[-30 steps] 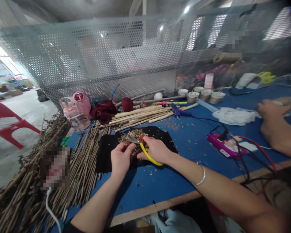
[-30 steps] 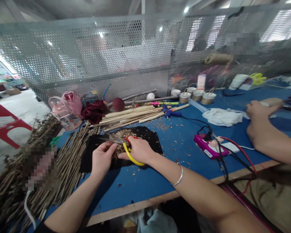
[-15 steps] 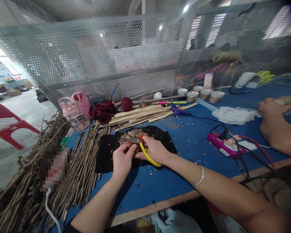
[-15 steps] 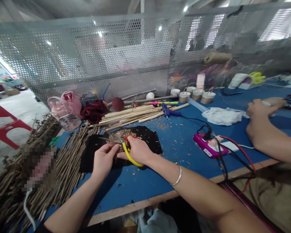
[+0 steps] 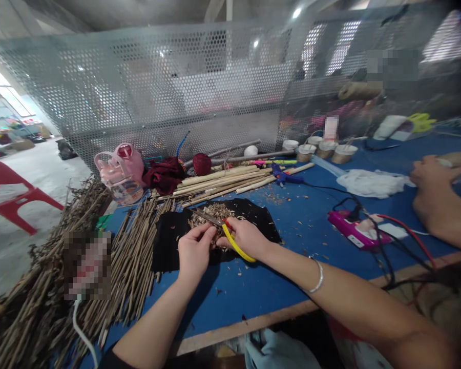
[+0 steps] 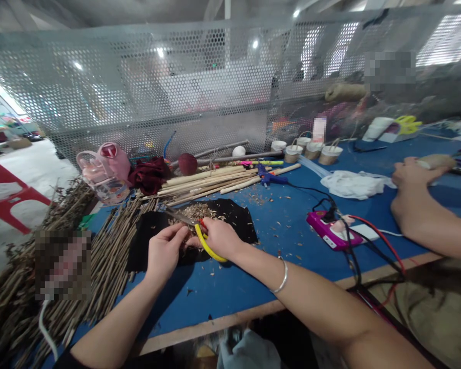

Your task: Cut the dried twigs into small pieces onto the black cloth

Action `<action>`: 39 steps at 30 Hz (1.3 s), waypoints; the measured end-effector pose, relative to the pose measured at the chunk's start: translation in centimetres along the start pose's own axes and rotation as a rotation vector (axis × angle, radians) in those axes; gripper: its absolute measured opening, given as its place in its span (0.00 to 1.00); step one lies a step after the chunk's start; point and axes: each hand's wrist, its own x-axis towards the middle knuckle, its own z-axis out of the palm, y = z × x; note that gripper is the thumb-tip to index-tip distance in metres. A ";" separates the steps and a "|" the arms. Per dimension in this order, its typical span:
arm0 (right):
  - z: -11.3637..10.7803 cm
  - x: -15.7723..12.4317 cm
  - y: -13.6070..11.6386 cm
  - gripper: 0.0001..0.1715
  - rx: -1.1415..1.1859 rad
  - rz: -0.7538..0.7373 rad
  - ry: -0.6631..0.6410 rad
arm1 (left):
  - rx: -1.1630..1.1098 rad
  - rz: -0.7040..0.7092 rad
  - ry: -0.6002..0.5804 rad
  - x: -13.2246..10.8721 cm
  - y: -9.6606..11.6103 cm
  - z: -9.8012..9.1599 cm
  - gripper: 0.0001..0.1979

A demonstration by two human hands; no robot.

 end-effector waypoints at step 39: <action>0.1 0.2 0.4 0.30 -0.090 0.019 -0.009 | -0.009 0.019 -0.077 0.0 -0.1 0.1 0.13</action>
